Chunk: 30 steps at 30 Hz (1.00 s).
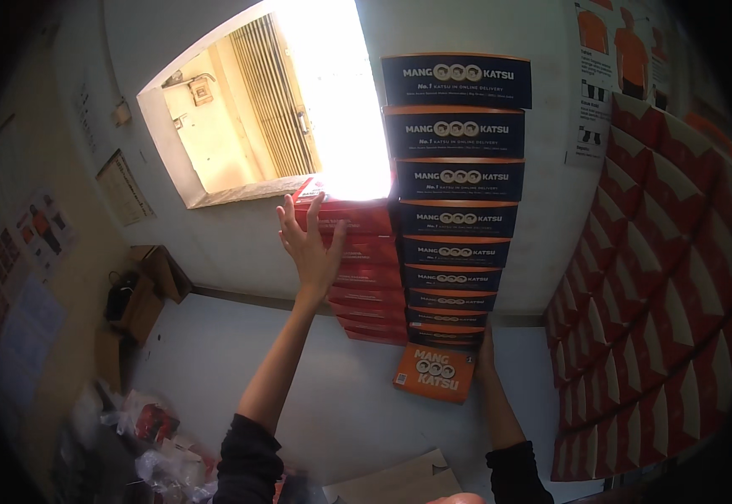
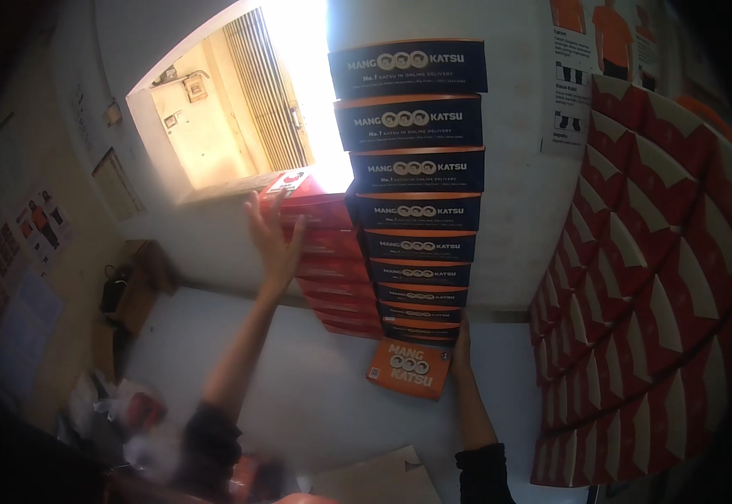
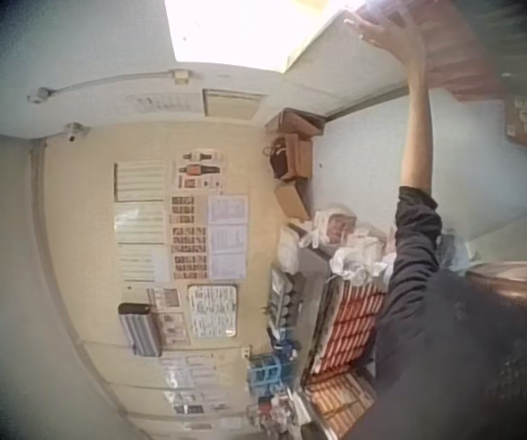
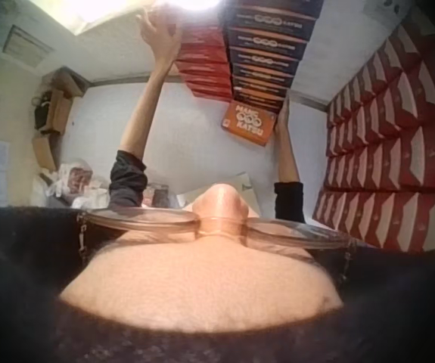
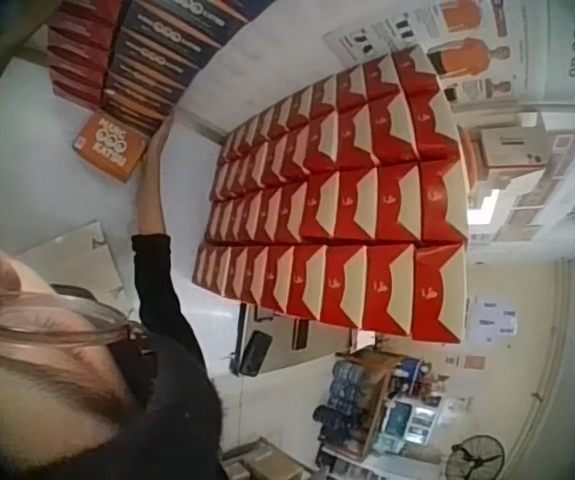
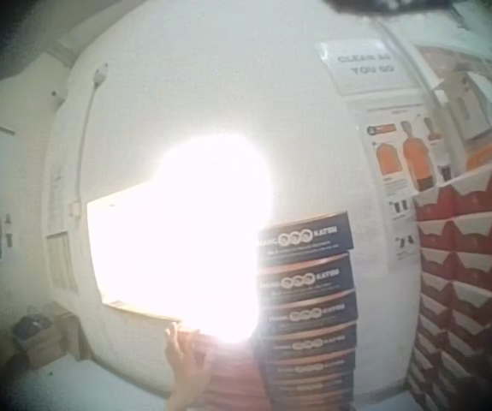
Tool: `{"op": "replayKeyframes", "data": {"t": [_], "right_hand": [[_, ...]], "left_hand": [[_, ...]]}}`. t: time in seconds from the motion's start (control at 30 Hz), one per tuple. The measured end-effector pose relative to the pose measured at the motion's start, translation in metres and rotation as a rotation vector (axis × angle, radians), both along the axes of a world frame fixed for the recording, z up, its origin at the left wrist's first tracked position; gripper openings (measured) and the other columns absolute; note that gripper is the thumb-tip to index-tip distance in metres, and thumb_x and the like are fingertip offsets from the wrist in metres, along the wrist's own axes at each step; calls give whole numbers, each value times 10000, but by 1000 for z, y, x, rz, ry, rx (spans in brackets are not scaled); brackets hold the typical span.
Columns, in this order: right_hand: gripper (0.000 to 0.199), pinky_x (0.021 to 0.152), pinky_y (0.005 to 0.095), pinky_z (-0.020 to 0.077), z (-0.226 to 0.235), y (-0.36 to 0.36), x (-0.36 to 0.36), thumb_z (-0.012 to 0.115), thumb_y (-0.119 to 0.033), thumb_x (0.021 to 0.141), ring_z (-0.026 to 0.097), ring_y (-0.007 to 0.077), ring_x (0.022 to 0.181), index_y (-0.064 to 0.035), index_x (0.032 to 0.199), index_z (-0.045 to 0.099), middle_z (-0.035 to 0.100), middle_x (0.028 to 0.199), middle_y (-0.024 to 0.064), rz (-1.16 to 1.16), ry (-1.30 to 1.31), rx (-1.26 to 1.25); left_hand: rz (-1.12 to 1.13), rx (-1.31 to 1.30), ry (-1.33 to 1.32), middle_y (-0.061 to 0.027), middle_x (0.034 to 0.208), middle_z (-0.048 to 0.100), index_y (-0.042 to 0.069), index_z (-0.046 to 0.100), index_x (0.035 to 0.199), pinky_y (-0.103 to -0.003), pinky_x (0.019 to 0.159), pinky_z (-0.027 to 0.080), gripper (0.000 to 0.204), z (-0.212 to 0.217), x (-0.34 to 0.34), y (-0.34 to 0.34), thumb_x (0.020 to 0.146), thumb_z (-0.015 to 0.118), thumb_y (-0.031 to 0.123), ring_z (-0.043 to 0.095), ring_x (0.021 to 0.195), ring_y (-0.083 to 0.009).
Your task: The person folds and assembles cardboard food boxes, stacks them on a counter, and organizes several stacks on a lower shelf by hand.
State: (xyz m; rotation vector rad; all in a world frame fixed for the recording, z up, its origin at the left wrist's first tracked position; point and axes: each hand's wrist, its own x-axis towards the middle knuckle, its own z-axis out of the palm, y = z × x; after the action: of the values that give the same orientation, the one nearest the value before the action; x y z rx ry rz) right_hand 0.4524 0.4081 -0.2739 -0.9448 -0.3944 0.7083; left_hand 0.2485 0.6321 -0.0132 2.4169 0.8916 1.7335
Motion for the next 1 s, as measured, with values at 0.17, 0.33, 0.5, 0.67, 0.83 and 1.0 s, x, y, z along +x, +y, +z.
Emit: {"op": "replayKeyframes", "data": {"t": [0.17, 0.33, 0.5, 0.67, 0.83, 1.0], "right_hand": [[630, 1041, 402, 364, -2, 2, 4, 246, -516, 961, 344, 269, 1301, -131, 1455, 185, 321, 1422, 131, -6, -4, -61], [642, 1044, 398, 355, -10, 3, 14, 262, -533, 951, 347, 269, 1297, -127, 1447, 214, 330, 1415, 132, -30, -44, -62], [630, 1050, 387, 341, 9, 4, -8, 270, -515, 958, 345, 258, 1299, -113, 1441, 234, 337, 1414, 130, 2, 39, -4], [616, 1063, 370, 302, -23, 13, -11, 296, -496, 961, 344, 251, 1293, -94, 1427, 266, 333, 1419, 125, -65, -43, -162], [518, 1008, 336, 357, 11, -92, 10, 363, -404, 969, 466, 227, 1173, -63, 1360, 378, 469, 1299, 114, -311, -204, -431], [363, 844, 274, 438, 13, -232, -101, 481, -258, 942, 568, 138, 915, -42, 1231, 522, 608, 1005, 58, -36, -176, -509]], "left_hand": [[29, 6, 68, -213, 1484, 110, 235, 407, 1341, -626, 1058, 67, 551, -2, -1, 5, 860, 552, 463, 21, 1385, -421], [18, 14, 83, -220, 1480, 115, 229, 414, 1337, -621, 1060, 84, 537, 1, 1, 10, 866, 556, 444, 36, 1384, -420], [-13, 20, 120, -256, 1466, 126, 213, 412, 1344, -586, 1074, 116, 531, -5, -11, 18, 880, 543, 434, 86, 1375, -429], [53, 76, 168, -284, 1453, 144, 189, 296, 1415, -531, 1084, 156, 622, 0, -18, 8, 890, 545, 411, 120, 1366, -437], [-296, -266, -18, -228, 1465, 198, 103, 154, 1459, -467, 1091, 184, 736, -13, -17, -124, 870, 569, 251, 212, 1361, -362], [-492, -1215, 127, -195, 1453, 251, 43, 144, 1445, -446, 1078, 256, 823, -113, -149, -320, 802, 639, 179, 301, 1333, -315]]}}
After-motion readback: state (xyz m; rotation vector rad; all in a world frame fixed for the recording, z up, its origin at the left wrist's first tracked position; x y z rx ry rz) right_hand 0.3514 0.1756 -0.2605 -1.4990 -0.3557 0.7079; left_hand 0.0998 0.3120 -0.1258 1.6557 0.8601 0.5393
